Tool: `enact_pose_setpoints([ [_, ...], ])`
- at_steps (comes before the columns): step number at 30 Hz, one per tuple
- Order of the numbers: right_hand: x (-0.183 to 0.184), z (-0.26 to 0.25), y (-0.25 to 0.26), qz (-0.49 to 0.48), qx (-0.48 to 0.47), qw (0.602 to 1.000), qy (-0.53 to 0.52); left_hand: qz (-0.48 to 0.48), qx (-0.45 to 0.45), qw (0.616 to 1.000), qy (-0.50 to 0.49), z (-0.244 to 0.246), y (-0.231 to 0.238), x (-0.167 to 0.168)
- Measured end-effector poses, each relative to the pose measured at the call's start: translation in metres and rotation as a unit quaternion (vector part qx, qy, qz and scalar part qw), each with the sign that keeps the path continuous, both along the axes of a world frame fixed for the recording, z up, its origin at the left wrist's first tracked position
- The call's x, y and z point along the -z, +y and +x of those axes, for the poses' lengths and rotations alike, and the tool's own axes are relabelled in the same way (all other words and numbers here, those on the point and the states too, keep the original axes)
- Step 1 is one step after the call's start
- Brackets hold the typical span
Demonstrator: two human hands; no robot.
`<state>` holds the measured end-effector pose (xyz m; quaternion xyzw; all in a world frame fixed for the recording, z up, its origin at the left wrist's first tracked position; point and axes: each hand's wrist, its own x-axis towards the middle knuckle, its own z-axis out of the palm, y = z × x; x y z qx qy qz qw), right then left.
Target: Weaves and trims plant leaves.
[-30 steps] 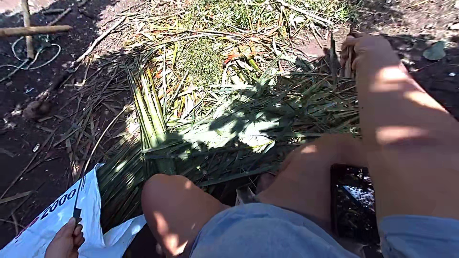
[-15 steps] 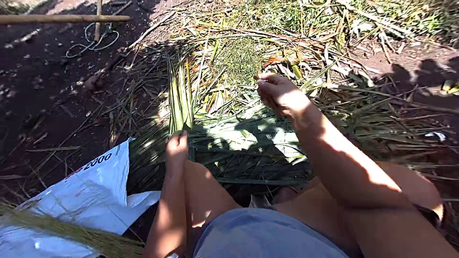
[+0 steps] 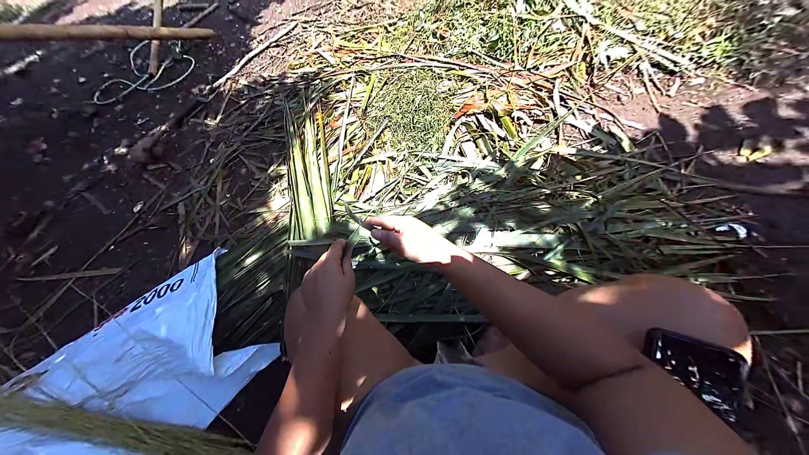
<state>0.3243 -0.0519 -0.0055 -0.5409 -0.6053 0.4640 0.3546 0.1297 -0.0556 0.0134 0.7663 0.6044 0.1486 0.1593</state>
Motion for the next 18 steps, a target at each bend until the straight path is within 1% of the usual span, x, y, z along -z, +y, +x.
enact_pose_setpoints([
  [3, 0.001, 0.007, 0.0, 0.004, 0.063, 0.998, -0.03, 0.021, 0.01, 1.0, 0.012, -0.005, -0.002, 0.003],
  [7, 0.0, 0.036, 0.01, -0.024, 0.158, 0.987, 0.013, 0.055, 0.01, 0.998, 0.016, -0.025, -0.003, 0.006],
  [10, -0.004, 0.069, 0.016, -0.044, 0.246, 0.967, 0.055, 0.067, 0.0, 0.998, 0.017, -0.051, -0.001, 0.001],
  [12, -0.001, 0.097, 0.019, -0.027, 0.294, 0.952, 0.081, 0.085, 0.003, 0.996, 0.003, -0.078, 0.004, 0.001],
  [14, -0.002, 0.127, 0.022, -0.042, 0.345, 0.931, 0.115, 0.097, 0.007, 0.995, -0.014, -0.109, 0.009, 0.0],
  [16, -0.001, 0.16, 0.025, -0.056, 0.406, 0.905, 0.111, 0.09, -0.011, 0.995, -0.034, -0.145, 0.014, -0.002],
  [18, 0.003, 0.198, 0.025, -0.064, 0.46, 0.882, 0.08, 0.096, -0.059, 0.991, -0.071, -0.189, 0.018, 0.0],
])
